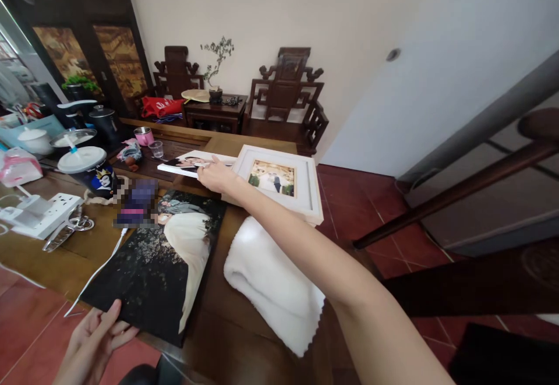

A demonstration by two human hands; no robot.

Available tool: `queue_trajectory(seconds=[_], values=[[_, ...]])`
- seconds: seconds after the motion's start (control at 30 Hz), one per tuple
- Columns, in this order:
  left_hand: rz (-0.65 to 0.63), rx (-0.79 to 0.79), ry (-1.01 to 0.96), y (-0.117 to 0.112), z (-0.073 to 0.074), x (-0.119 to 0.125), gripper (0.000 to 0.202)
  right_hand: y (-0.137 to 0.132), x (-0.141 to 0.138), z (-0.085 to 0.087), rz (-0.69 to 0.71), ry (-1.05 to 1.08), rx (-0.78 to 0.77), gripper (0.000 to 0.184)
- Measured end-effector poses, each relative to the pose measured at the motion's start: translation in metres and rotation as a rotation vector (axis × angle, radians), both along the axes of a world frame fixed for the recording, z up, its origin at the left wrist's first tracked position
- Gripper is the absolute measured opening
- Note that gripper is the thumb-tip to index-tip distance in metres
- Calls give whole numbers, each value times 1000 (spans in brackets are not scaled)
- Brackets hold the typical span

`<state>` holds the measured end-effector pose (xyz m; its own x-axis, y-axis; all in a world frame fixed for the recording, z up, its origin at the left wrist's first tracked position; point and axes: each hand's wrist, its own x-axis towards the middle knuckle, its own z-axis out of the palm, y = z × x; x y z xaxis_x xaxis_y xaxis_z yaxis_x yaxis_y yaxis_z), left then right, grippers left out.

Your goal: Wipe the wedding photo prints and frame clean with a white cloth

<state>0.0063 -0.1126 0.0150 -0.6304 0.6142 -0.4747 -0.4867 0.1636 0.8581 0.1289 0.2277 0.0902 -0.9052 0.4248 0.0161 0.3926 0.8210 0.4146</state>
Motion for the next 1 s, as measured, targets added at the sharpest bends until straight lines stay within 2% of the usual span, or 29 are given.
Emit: queue_trajectory(seconds=[0.1, 0.23, 0.37, 0.53, 0.63, 0.8, 0.93, 1.0], values=[[-27, -27, 5, 1, 2, -11, 51, 2, 1, 4, -9, -3, -2, 39], [-46, -114, 11, -4, 7, -40, 47, 0, 1, 7, -10, -7, -15, 38], [-32, -90, 50, 3, 12, -58, 44, -3, 3, 7, -6, -1, -25, 37], [48, 17, 122, 36, 13, -52, 49, -4, 5, 7, 1, 12, -35, 35], [59, 37, 116, 59, 20, -45, 49, -5, 7, 9, 3, 17, -39, 35], [-27, 63, 32, 88, 30, -36, 45, -9, 9, 7, 22, 38, -12, 37], [-214, 207, -46, 106, 24, -35, 47, -16, 11, -1, 5, 62, 42, 37], [-248, 251, -75, 118, 19, -36, 49, -18, 11, -6, 5, 67, 68, 38]])
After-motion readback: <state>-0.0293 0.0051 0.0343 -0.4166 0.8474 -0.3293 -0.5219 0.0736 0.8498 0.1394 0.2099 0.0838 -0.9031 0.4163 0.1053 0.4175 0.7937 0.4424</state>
